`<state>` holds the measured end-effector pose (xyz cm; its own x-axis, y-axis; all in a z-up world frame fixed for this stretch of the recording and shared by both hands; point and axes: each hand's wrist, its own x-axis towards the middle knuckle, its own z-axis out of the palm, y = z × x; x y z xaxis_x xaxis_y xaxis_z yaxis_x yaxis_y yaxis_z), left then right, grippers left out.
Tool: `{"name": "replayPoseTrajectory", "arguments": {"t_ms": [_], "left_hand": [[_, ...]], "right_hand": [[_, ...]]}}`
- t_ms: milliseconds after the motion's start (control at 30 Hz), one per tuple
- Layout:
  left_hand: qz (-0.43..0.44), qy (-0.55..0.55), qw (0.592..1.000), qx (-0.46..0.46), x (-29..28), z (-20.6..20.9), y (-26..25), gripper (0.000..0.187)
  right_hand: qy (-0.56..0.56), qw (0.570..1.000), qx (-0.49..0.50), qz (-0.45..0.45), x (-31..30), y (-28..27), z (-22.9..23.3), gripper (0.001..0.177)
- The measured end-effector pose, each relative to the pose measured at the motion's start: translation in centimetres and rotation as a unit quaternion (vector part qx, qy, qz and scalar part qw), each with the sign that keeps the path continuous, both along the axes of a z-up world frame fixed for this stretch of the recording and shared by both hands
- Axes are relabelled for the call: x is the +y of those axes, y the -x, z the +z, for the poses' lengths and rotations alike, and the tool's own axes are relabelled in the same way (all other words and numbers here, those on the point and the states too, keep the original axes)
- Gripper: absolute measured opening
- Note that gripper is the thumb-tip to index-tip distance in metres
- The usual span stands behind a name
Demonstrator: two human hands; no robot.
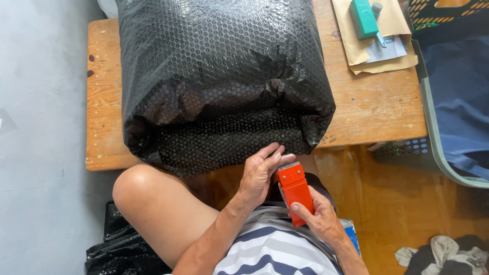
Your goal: Wrapping a pillow in black bubble wrap and securing the edges with tape using a hand-held dispenser.
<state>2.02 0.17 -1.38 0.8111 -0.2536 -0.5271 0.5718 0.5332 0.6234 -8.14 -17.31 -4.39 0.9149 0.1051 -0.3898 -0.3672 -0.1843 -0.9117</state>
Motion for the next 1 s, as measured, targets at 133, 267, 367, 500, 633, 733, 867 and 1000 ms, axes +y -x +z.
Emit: {"name": "replayPoseTrajectory", "arguments": {"t_ms": [133, 267, 367, 500, 633, 733, 867, 1000], "left_hand": [[0.01, -0.001, 1.0, -0.008, -0.2, -0.7, 0.2, 0.087], [0.017, 0.007, 1.0, 0.004, -0.1, -0.3, 0.0, 0.083], [0.03, 0.019, 0.999, 0.011, 0.0, -1.0, -0.1, 0.085], [0.022, 0.014, 1.0, -0.008, 0.4, -1.1, -0.2, 0.086], [0.006, 0.036, 0.998, -0.054, 0.3, -0.9, -0.2, 0.089], [0.012, 0.012, 0.997, -0.072, 0.3, -0.2, -0.2, 0.056], [-0.017, -0.01, 0.987, -0.162, 0.5, -0.8, 0.2, 0.102], [-0.05, -0.026, 0.977, -0.205, 0.7, -0.9, -0.1, 0.106]], "right_hand": [[0.004, 0.999, 0.032, 0.005, 0.2, 0.1, 0.4, 0.043], [-0.121, 0.99, 0.049, -0.049, 0.7, 0.2, 1.3, 0.036], [-0.031, 0.997, 0.067, -0.005, 0.4, 0.2, 2.2, 0.039], [0.015, 0.998, 0.058, 0.031, 0.1, 0.9, 1.3, 0.037], [-0.009, 0.997, 0.064, -0.029, 0.5, 0.8, 1.3, 0.043], [-0.027, 0.993, 0.1, -0.058, 1.0, 0.5, 2.1, 0.042], [-0.146, 0.976, 0.115, -0.11, 1.2, 0.5, 2.1, 0.035], [-0.083, 0.985, 0.132, -0.071, 0.5, -0.1, 2.6, 0.037]]}}
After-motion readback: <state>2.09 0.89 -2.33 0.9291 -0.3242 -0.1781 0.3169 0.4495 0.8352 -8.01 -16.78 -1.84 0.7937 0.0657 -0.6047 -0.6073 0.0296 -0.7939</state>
